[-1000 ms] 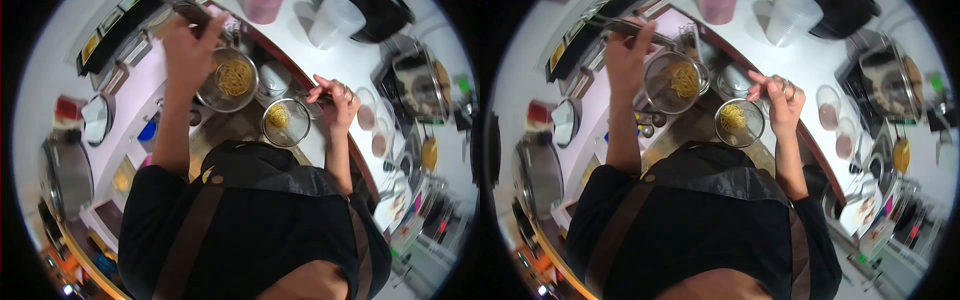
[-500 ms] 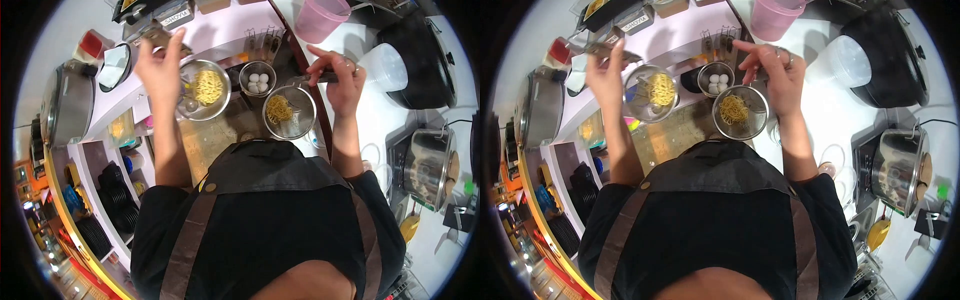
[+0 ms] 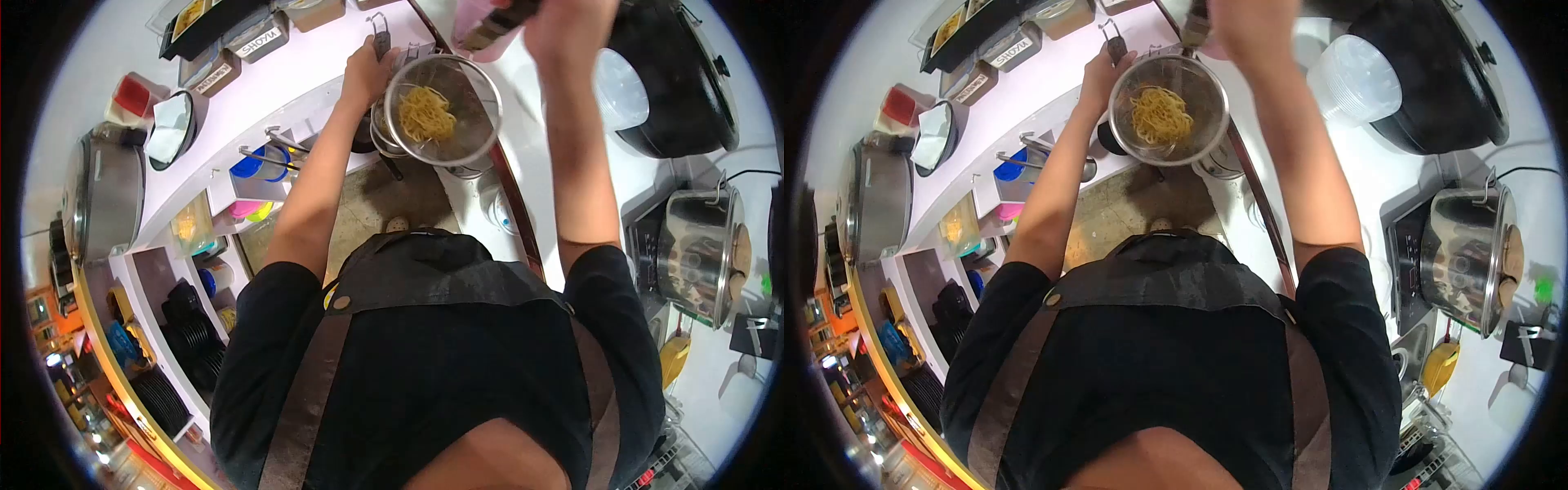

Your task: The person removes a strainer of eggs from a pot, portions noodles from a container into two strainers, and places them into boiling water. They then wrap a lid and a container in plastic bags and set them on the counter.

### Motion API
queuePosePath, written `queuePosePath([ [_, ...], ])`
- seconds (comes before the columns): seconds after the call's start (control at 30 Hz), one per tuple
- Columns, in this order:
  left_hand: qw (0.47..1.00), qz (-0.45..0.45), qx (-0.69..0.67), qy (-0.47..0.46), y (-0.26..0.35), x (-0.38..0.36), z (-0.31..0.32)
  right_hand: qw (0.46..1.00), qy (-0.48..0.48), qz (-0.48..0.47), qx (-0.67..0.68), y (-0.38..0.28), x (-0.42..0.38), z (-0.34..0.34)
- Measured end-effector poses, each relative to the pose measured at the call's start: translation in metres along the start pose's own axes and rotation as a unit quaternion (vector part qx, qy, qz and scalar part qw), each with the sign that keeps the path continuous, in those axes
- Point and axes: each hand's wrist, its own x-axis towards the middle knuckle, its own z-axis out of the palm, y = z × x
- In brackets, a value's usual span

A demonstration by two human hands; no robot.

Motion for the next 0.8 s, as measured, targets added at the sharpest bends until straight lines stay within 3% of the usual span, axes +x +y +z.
queuePosePath([
  [0.13, 0.961, -0.022, -0.247, -0.121, 0.004, -0.006, -0.024, 0.996, -0.005, 0.082, 0.026, 0.080, 0.002, 0.018],
  [0.17, 0.965, -0.055, -0.207, -0.152, -0.003, -0.002, -0.027, 0.995, -0.011, 0.077, 0.065, 0.094, 0.000, 0.025],
  [0.23, 0.961, -0.123, -0.123, -0.213, -0.028, 0.004, -0.031, 0.992, -0.093, 0.089, -0.002, 0.138, -0.007, 0.022],
  [0.33, 0.977, -0.104, -0.085, -0.164, -0.048, -0.009, -0.042, 0.986, -0.119, 0.111, 0.021, 0.183, -0.016, 0.034],
  [0.4, 0.967, -0.109, -0.183, -0.141, -0.053, -0.021, -0.038, 0.985, -0.122, 0.103, 0.058, 0.216, -0.018, 0.037],
  [0.5, 0.952, -0.117, -0.217, -0.180, -0.081, -0.032, -0.022, 0.965, -0.177, 0.064, -0.183, 0.213, -0.018, 0.032],
  [0.53, 0.959, -0.107, -0.221, -0.145, -0.090, -0.038, -0.011, 0.964, -0.183, 0.104, -0.161, 0.196, -0.022, 0.032],
  [0.67, 0.971, -0.107, -0.203, -0.058, -0.065, -0.055, -0.015, 0.959, -0.175, 0.019, -0.222, 0.223, -0.043, 0.021],
  [0.73, 0.973, -0.147, -0.172, -0.054, -0.063, -0.059, -0.011, 0.959, -0.169, 0.028, -0.225, 0.230, -0.057, 0.022],
  [0.8, 0.975, -0.180, -0.113, -0.063, -0.057, -0.061, -0.012, 0.963, -0.206, 0.130, -0.114, 0.235, -0.063, 0.025],
])
